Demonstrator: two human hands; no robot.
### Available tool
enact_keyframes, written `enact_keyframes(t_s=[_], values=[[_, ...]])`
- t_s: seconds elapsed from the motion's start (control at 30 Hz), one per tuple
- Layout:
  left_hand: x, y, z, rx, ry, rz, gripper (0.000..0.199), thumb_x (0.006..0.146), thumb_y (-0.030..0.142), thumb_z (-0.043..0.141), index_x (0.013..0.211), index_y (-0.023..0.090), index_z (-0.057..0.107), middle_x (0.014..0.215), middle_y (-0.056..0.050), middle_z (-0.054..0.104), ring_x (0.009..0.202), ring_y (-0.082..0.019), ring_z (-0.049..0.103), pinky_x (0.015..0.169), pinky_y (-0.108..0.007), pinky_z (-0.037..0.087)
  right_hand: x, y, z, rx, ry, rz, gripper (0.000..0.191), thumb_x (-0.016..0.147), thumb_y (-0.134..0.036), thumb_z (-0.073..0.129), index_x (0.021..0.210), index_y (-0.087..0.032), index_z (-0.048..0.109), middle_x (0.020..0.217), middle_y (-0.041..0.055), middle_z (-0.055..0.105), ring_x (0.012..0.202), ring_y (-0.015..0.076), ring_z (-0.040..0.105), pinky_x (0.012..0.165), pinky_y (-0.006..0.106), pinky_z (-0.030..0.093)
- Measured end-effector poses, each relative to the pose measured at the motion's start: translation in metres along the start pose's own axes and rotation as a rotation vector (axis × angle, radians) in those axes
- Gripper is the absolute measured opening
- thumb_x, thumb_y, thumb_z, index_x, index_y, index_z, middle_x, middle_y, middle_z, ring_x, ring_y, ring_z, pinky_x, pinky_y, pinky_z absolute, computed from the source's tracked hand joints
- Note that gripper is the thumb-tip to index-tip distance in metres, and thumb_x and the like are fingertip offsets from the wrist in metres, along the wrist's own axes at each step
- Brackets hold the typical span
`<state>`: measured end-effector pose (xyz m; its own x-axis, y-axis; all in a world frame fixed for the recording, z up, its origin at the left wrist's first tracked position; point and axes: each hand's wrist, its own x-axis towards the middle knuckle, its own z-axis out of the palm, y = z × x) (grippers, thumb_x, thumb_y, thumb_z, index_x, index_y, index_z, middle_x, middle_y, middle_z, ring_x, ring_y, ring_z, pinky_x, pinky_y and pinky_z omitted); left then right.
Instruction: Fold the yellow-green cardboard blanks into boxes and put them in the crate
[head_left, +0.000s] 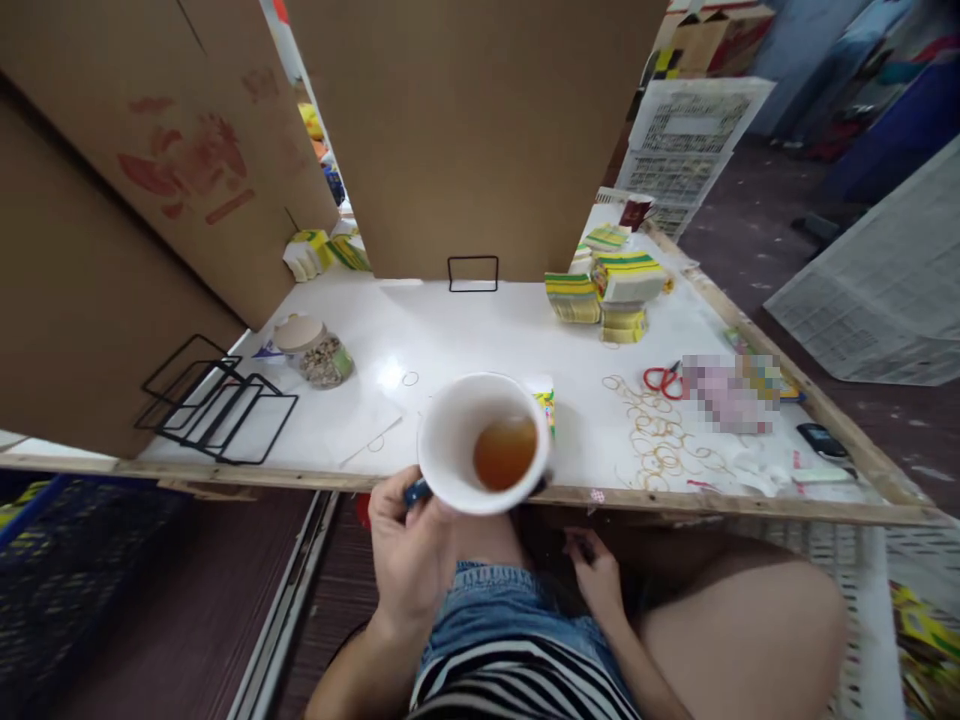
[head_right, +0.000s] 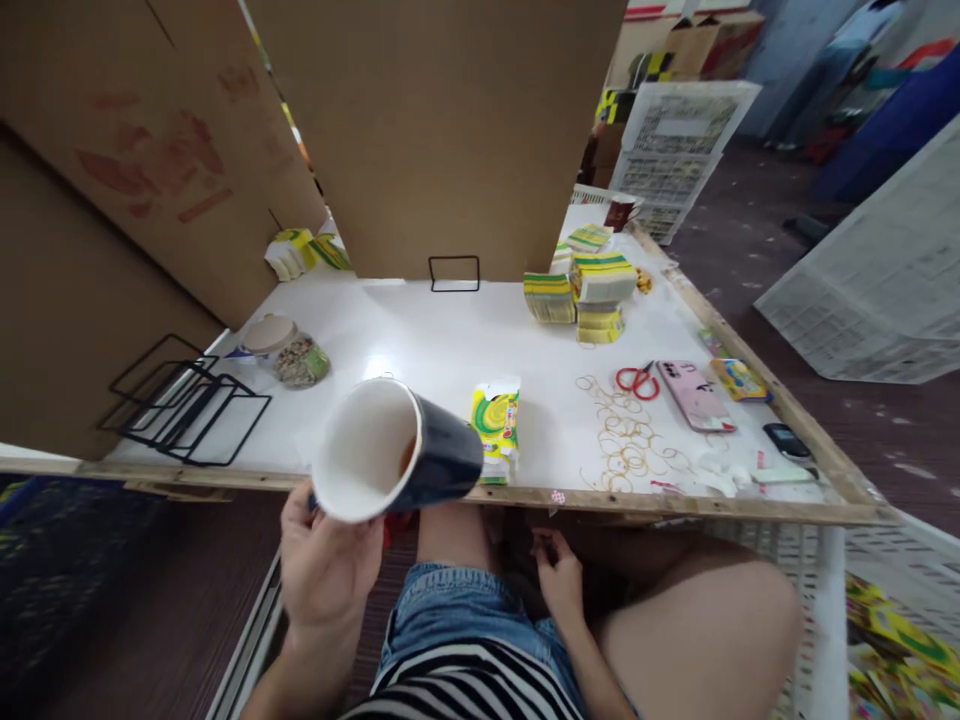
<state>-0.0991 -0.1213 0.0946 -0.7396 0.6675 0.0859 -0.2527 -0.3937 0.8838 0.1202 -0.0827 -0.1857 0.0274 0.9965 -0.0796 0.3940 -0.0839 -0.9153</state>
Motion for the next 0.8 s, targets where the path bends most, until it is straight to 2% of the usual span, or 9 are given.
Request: enact_keyframes(t_s=[0.1, 0.2, 0.3, 0.47, 0.6, 0.8], values=[[0.029, -0.016, -0.014, 0.014, 0.075, -0.093, 0.048, 0.048, 0.040, 0.090, 0.052, 0.016, 0.049, 0.046, 0.008, 0.042, 0.046, -0.005, 0.043, 0.051, -0.020, 0.044, 0.001, 0.007, 0.003, 0.062, -0.023, 0.028, 0.035, 0.078, -0.049, 0.056, 0.087, -0.017, 0.067, 0.069, 0.0075, 0.072, 0.066, 0.0249, 0.068, 0.062, 0.033, 0.052], [0.065, -0.036, -0.041, 0.130, 0.285, 0.033, 0.047, 0.046, 0.039, 0.088, 0.052, 0.016, 0.047, 0.049, 0.008, 0.043, 0.049, -0.005, 0.042, 0.053, -0.020, 0.041, 0.002, 0.009, 0.004, 0.094, -0.027, 0.051, 0.031, 0.074, -0.044, 0.056, 0.087, -0.018, 0.067, 0.075, 0.0082, 0.074, 0.067, 0.0246, 0.069, 0.063, 0.033, 0.052], [0.096, -0.053, -0.071, 0.183, 0.377, 0.112, 0.051, 0.049, 0.038, 0.084, 0.049, 0.017, 0.038, 0.047, 0.010, 0.037, 0.048, -0.004, 0.036, 0.051, -0.019, 0.034, 0.002, 0.010, 0.005, 0.103, -0.036, 0.066, 0.030, 0.073, -0.042, 0.056, 0.087, -0.018, 0.068, 0.076, 0.0080, 0.074, 0.067, 0.0242, 0.068, 0.064, 0.034, 0.052], [0.132, -0.073, -0.106, 0.284, 0.508, 0.178, 0.047, 0.051, 0.041, 0.079, 0.051, 0.018, 0.039, 0.046, 0.010, 0.037, 0.047, -0.005, 0.035, 0.050, -0.021, 0.030, 0.002, 0.011, 0.006, 0.103, -0.043, 0.081, 0.031, 0.073, -0.044, 0.057, 0.086, -0.018, 0.068, 0.076, 0.0087, 0.074, 0.067, 0.0251, 0.068, 0.065, 0.035, 0.052], [0.149, -0.085, -0.119, 0.351, 0.544, 0.186, 0.046, 0.052, 0.048, 0.075, 0.054, 0.019, 0.039, 0.048, 0.010, 0.037, 0.047, -0.005, 0.035, 0.050, -0.022, 0.031, 0.001, 0.009, 0.005, 0.104, -0.044, 0.087, 0.031, 0.073, -0.044, 0.057, 0.085, -0.018, 0.068, 0.075, 0.0087, 0.073, 0.067, 0.0255, 0.068, 0.065, 0.035, 0.052], [0.162, -0.093, -0.123, 0.428, 0.525, 0.167, 0.047, 0.055, 0.054, 0.068, 0.059, 0.021, 0.034, 0.052, 0.010, 0.035, 0.048, -0.006, 0.037, 0.052, -0.024, 0.037, 0.000, 0.002, 0.005, 0.117, -0.035, 0.081, 0.028, 0.073, -0.041, 0.056, 0.084, -0.019, 0.068, 0.074, 0.0082, 0.073, 0.066, 0.0254, 0.068, 0.065, 0.035, 0.052]])
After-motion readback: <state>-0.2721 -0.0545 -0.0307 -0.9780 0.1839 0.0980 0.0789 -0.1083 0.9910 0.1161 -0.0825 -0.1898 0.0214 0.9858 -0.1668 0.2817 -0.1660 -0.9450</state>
